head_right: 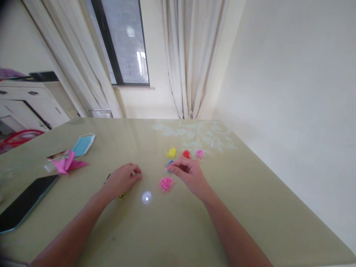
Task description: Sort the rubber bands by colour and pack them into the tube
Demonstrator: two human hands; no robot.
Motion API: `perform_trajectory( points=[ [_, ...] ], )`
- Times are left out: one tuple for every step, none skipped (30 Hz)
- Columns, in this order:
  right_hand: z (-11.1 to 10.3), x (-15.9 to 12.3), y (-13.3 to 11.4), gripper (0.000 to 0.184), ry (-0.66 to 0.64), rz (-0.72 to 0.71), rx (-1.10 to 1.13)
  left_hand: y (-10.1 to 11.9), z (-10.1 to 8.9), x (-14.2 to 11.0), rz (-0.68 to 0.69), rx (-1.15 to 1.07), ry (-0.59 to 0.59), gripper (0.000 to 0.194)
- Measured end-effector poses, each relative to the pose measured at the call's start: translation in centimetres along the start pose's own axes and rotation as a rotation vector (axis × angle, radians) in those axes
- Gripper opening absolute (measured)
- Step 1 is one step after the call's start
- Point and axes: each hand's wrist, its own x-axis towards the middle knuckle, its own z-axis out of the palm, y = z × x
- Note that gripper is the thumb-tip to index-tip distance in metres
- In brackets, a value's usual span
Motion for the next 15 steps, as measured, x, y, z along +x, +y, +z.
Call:
perform_trajectory(
  points=[
    [0.07, 0.02, 0.02, 0.026, 0.000, 0.001, 0.008, 0.09, 0.04, 0.01, -0.004, 0.001, -0.018, 0.016],
    [0.12, 0.04, 0.05, 0.025, 0.001, 0.001, 0.013, 0.20, 0.06, 0.02, -0.005, 0.000, -0.032, 0.015],
    [0.14, 0.06, 0.08, 0.025, 0.003, 0.000, 0.017, 0.30, 0.07, 0.05, -0.005, -0.002, -0.042, 0.014],
    [0.14, 0.07, 0.12, 0.025, 0.003, 0.001, 0.018, 0.39, 0.07, 0.08, -0.002, -0.005, -0.049, 0.014],
    [0.10, 0.09, 0.16, 0.024, 0.002, 0.001, 0.019, 0.44, 0.07, 0.13, -0.001, -0.005, -0.053, 0.014],
    [0.05, 0.10, 0.21, 0.023, 0.002, 0.000, 0.021, 0.45, 0.08, 0.17, 0.001, -0.003, -0.055, 0.014],
    [-0.01, 0.11, 0.26, 0.022, 0.001, -0.001, 0.022, 0.43, 0.09, 0.21, 0.002, 0.000, -0.056, 0.015],
    [-0.07, 0.12, 0.32, 0.022, 0.000, 0.000, 0.023, 0.39, 0.12, 0.25, 0.003, 0.001, -0.057, 0.015],
    [-0.12, 0.14, 0.38, 0.021, 0.001, 0.000, 0.022, 0.33, 0.14, 0.28, 0.005, 0.001, -0.058, 0.015],
    [-0.15, 0.16, 0.44, 0.021, 0.005, 0.001, 0.019, 0.26, 0.18, 0.30, 0.008, -0.002, -0.057, 0.014],
    [-0.18, 0.18, 0.51, 0.021, 0.008, 0.001, 0.016, 0.19, 0.21, 0.32, 0.010, -0.006, -0.057, 0.014],
    [-0.18, 0.21, 0.58, 0.021, 0.011, 0.003, 0.013, 0.11, 0.26, 0.33, 0.013, -0.012, -0.056, 0.014],
    [-0.18, 0.24, 0.66, 0.021, 0.013, 0.004, 0.013, 0.05, 0.31, 0.35, 0.016, -0.018, -0.054, 0.013],
    [-0.17, 0.26, 0.73, 0.021, 0.015, 0.005, 0.017, 0.00, 0.36, 0.37, 0.020, -0.025, -0.052, 0.013],
    [-0.16, 0.27, 0.80, 0.020, 0.015, 0.007, 0.021, -0.04, 0.42, 0.39, 0.024, -0.030, -0.051, 0.012]
  ],
)
